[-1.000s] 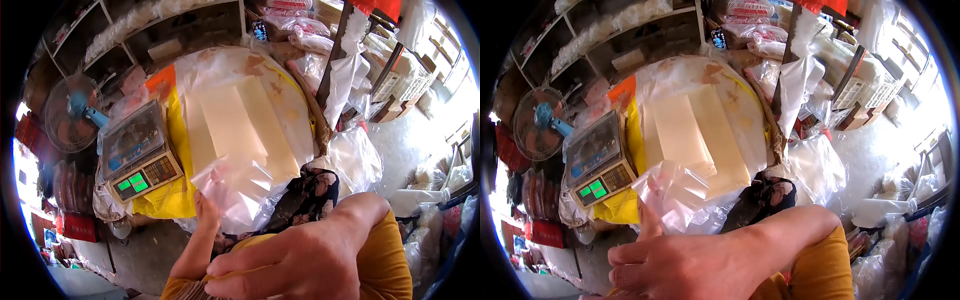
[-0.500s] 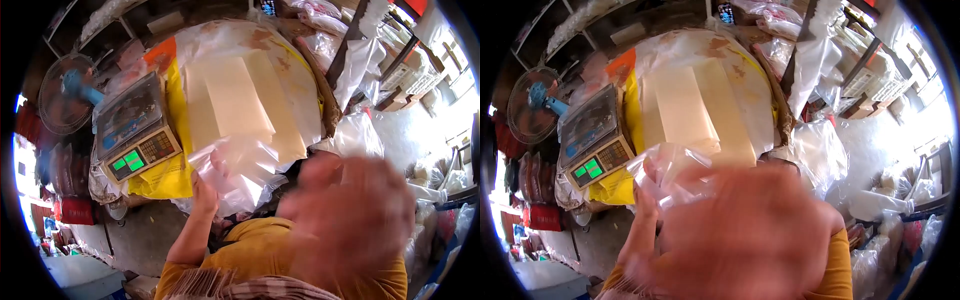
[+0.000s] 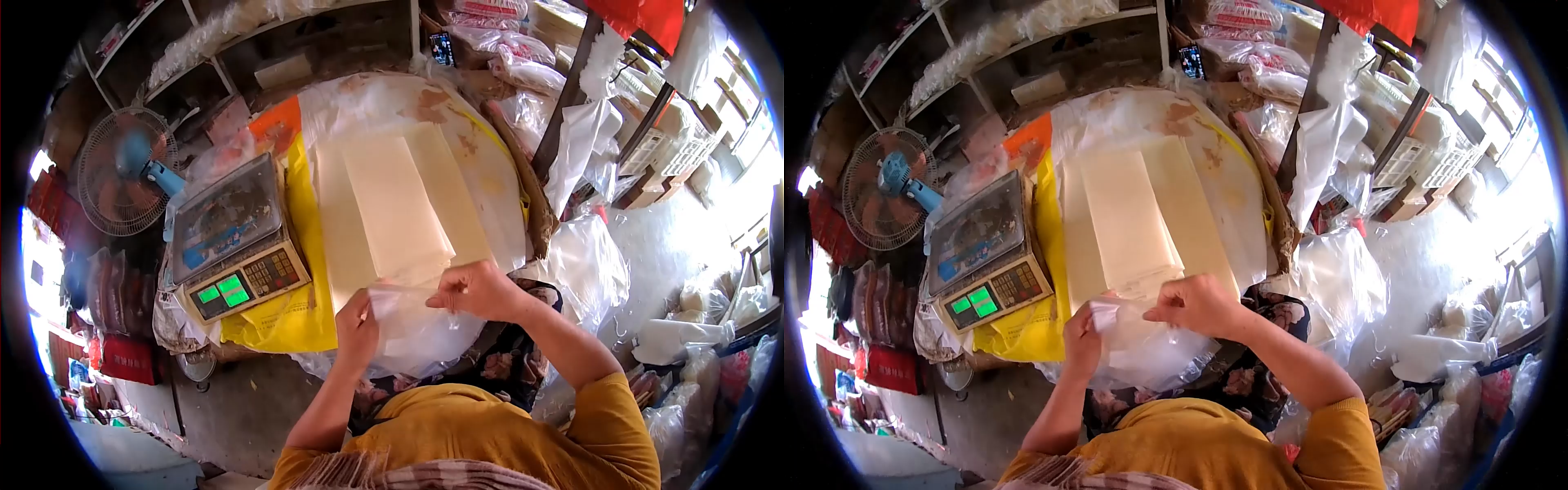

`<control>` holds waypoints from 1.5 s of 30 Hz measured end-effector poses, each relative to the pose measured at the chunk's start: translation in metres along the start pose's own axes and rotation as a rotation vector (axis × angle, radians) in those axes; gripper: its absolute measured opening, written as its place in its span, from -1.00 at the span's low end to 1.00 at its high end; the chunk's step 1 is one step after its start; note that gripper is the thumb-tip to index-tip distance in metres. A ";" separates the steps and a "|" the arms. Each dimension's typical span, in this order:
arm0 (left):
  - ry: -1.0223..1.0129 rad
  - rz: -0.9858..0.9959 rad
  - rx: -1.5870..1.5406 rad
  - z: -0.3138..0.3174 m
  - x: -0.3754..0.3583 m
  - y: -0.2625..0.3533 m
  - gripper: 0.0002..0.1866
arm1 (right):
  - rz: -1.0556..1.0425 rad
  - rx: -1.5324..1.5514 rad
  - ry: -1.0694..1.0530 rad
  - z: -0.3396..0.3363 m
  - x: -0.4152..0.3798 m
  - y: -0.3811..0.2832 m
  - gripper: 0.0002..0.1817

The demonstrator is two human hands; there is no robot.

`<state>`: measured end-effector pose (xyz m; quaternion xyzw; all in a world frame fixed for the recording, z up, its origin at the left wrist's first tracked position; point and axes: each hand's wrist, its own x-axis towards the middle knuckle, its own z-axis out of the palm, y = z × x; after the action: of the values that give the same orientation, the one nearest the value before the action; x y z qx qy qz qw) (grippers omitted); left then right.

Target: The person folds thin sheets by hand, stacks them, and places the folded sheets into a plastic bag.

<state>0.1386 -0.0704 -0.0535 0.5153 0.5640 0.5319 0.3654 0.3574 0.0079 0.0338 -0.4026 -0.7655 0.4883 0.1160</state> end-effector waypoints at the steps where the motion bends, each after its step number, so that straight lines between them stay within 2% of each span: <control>1: 0.103 0.106 0.194 0.001 0.002 0.003 -0.73 | 0.015 0.090 0.013 0.006 -0.001 0.009 -0.86; 3: 0.313 0.322 0.580 0.003 0.006 0.015 -0.76 | 0.041 0.266 0.044 0.019 -0.005 0.027 -0.85; 4: 0.397 0.497 0.667 0.001 0.006 0.024 -0.83 | 0.090 0.303 0.052 0.023 -0.009 0.031 -0.83; 7: -0.057 0.072 0.398 0.004 -0.028 0.054 -0.79 | 0.044 0.008 0.068 0.031 -0.019 0.033 -0.74; 8: -0.149 0.078 0.371 0.011 -0.032 0.053 -0.75 | -0.022 -0.015 0.098 0.041 -0.020 0.041 -0.76; 9: -0.240 0.084 0.345 0.018 -0.034 0.052 -0.71 | -0.186 -0.033 0.168 0.048 -0.020 0.043 -0.80; 10: -0.327 -0.057 0.367 0.025 -0.035 0.041 -0.66 | -0.172 -0.019 0.151 0.053 -0.021 0.039 -0.83; 14: -0.476 -0.342 0.147 0.033 -0.029 0.028 -0.66 | -0.132 0.002 0.122 0.063 -0.027 0.040 -0.75; 17: -0.518 -0.423 -0.002 0.033 -0.030 0.017 -0.68 | -0.115 -0.008 0.110 0.069 -0.029 0.051 -0.69; 19: -0.526 -0.389 -0.028 0.034 -0.034 0.006 -0.65 | -0.101 -0.011 0.100 0.070 -0.030 0.054 -0.69; 22: -0.513 -0.408 -0.071 0.035 -0.034 -0.005 -0.70 | -0.012 0.027 -0.024 0.055 -0.035 0.045 -0.70; 23: -0.504 -0.425 -0.086 0.034 -0.034 -0.006 -0.73 | -0.055 0.170 0.046 0.063 -0.034 0.075 -0.69; 25: -0.299 -0.517 -0.661 0.024 -0.033 -0.003 -0.86 | 0.111 0.417 0.232 0.066 -0.036 0.130 -0.77; 26: -0.189 -0.553 -0.946 0.018 -0.031 -0.003 -0.92 | 0.180 0.214 0.335 0.054 -0.043 0.135 -0.81; 27: -0.231 -0.516 -1.028 0.011 -0.029 -0.004 -0.95 | 0.252 0.011 0.436 0.041 -0.050 0.139 -0.84; 29: -0.313 -0.440 -1.190 -0.005 -0.023 -0.008 -0.96 | 0.394 0.243 0.475 0.025 -0.060 0.160 -0.85; 30: -0.350 -0.397 -1.271 -0.008 -0.021 -0.009 -0.93 | 0.484 0.255 0.456 0.019 -0.064 0.148 -0.85; 33: -0.271 -0.440 -0.856 -0.003 -0.023 -0.009 -0.77 | 0.272 1.015 0.524 0.016 -0.069 0.133 -0.76; 34: -0.175 -0.463 -0.623 0.000 -0.022 -0.009 -0.64 | 0.272 1.244 0.508 0.008 -0.073 0.108 -0.67; 37: -0.052 -0.445 -0.366 -0.001 -0.019 -0.017 -0.66 | -0.013 1.782 -0.009 0.007 -0.078 0.119 -0.64; 38: -0.067 -0.422 -0.363 0.000 -0.018 -0.015 -0.68 | -0.009 1.753 0.044 0.005 -0.080 0.118 -0.65; 41: -0.104 -0.402 -0.362 0.004 -0.013 0.001 -0.72 | 0.143 1.017 0.589 -0.008 -0.073 0.108 -0.68; 42: -0.112 -0.421 -0.364 0.006 -0.011 0.008 -0.73 | 0.081 0.784 0.757 -0.007 -0.067 0.097 -0.73; 45: -0.161 -0.491 -0.447 0.007 -0.009 0.015 -0.76 | -0.309 -0.295 1.035 -0.013 -0.067 0.046 -0.73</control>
<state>0.1502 -0.0792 -0.0408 0.3116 0.5101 0.4963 0.6296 0.4318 -0.0236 0.0159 -0.4851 -0.7190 0.0921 0.4891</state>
